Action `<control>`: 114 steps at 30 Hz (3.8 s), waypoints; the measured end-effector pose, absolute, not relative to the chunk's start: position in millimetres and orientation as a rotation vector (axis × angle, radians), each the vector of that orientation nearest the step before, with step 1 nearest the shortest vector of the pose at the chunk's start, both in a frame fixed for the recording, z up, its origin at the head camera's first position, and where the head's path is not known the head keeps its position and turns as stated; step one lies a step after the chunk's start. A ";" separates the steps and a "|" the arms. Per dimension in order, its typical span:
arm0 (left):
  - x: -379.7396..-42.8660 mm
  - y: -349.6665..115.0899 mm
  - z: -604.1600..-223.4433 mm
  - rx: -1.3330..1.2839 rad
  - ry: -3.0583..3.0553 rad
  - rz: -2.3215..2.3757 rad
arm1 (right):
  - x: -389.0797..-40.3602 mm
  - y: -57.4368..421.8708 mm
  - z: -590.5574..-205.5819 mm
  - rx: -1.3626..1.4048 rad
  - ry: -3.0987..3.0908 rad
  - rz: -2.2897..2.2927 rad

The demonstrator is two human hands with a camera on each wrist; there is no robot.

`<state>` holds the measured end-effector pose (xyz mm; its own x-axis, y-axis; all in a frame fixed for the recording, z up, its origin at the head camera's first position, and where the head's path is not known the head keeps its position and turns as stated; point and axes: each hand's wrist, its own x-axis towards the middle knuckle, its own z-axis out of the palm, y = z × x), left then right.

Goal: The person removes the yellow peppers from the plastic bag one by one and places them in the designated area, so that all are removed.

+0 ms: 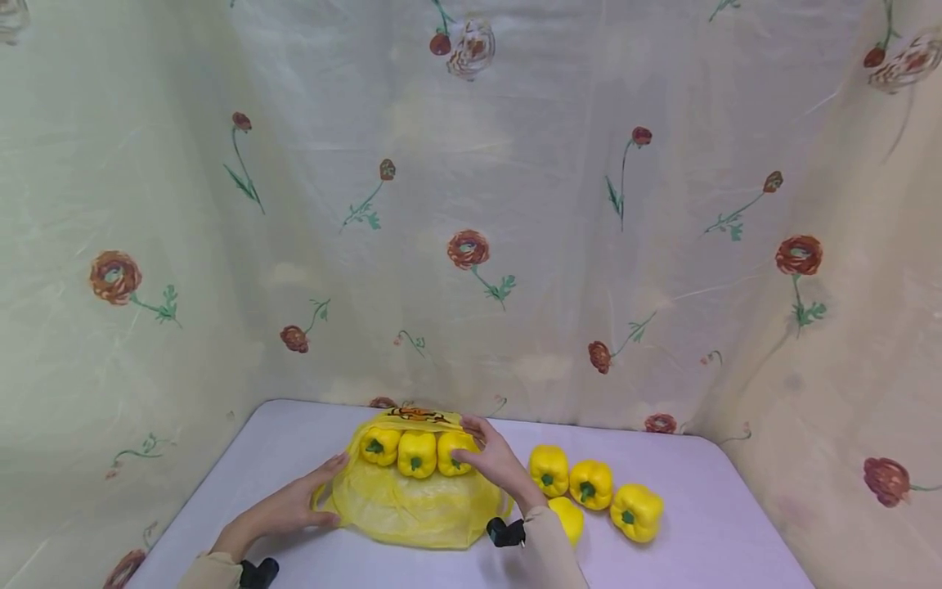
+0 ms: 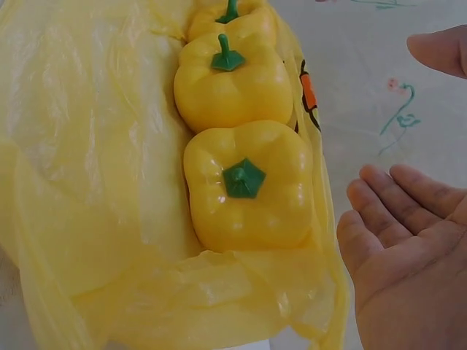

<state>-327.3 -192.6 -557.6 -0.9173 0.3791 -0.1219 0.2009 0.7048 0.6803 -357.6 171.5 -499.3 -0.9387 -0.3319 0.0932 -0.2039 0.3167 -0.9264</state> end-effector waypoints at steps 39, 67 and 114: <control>-326.8 -193.7 -557.1 0.518 2.658 1.028 | -385.4 160.7 -526.8 -0.350 2.572 -1.614; -333.5 -197.1 -563.2 0.585 2.681 0.988 | -380.7 156.8 -540.9 -0.266 2.536 -1.407; -325.1 -191.7 -559.2 0.566 2.674 1.011 | -373.5 151.0 -562.0 -0.246 2.457 -1.496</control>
<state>-325.1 -191.7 -559.2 -0.8997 0.4303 -0.0736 0.2739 0.6877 0.6723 -373.5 151.0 -562.0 -0.9535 -0.2733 -0.1271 -0.0126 0.4573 -0.8892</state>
